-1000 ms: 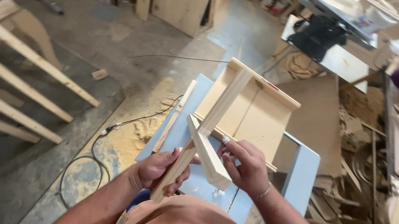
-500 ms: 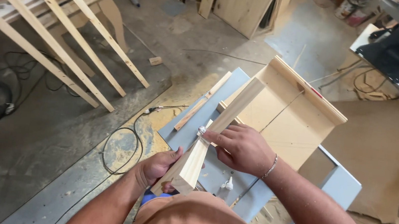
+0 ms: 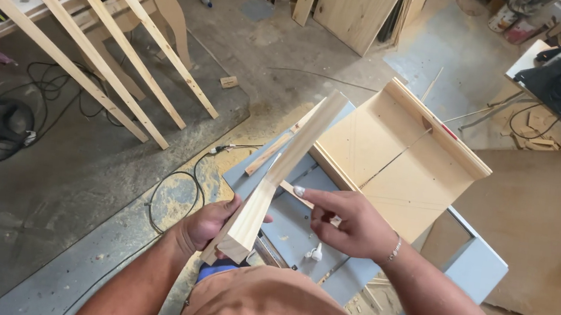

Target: The person applies wood glue to the ends of small wooden sticks and joins them to form a cross-shaped frame. They repeat the process to assemble a second cross, then place both assembled pieces on a wooden board.

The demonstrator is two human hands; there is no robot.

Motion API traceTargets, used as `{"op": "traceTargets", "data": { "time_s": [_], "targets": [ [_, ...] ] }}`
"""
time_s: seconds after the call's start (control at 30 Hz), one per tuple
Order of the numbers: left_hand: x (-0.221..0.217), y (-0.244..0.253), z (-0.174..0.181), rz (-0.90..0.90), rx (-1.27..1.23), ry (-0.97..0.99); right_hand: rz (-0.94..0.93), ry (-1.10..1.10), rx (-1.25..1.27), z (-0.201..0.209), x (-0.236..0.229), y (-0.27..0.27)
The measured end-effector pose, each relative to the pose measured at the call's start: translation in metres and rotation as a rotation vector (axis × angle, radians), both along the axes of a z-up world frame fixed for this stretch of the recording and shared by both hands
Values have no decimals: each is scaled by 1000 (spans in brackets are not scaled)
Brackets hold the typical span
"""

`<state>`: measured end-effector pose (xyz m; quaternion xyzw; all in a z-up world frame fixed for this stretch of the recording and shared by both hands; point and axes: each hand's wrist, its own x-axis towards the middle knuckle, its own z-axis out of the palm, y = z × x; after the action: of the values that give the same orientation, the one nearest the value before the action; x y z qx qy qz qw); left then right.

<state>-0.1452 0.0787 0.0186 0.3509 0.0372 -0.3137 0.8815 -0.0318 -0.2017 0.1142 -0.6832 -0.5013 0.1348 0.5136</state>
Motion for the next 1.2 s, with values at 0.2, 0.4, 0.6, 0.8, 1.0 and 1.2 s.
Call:
{"op": "traceTargets", "data": {
  "time_s": [0.2, 0.4, 0.6, 0.8, 1.0, 1.2],
  "targets": [
    [10, -30, 34, -4, 184, -4, 109, 308, 111, -22, -11, 16],
    [18, -30, 6, 43, 271, -14, 183, 709, 737, -34, -7, -38],
    [30, -36, 14, 109, 892, -207, -169, 560, 245, -43, -19, -94],
    [50, -74, 42, -148, 1348, -189, -650, -206, -539, -49, -46, -83],
    [63, -124, 18, -250, 1287, -226, -1001, -670, -667, -128, -31, -91],
    [63, -132, -3, -378, 1115, -259, -1253, -452, -585, -182, -13, -187]
  ]
}}
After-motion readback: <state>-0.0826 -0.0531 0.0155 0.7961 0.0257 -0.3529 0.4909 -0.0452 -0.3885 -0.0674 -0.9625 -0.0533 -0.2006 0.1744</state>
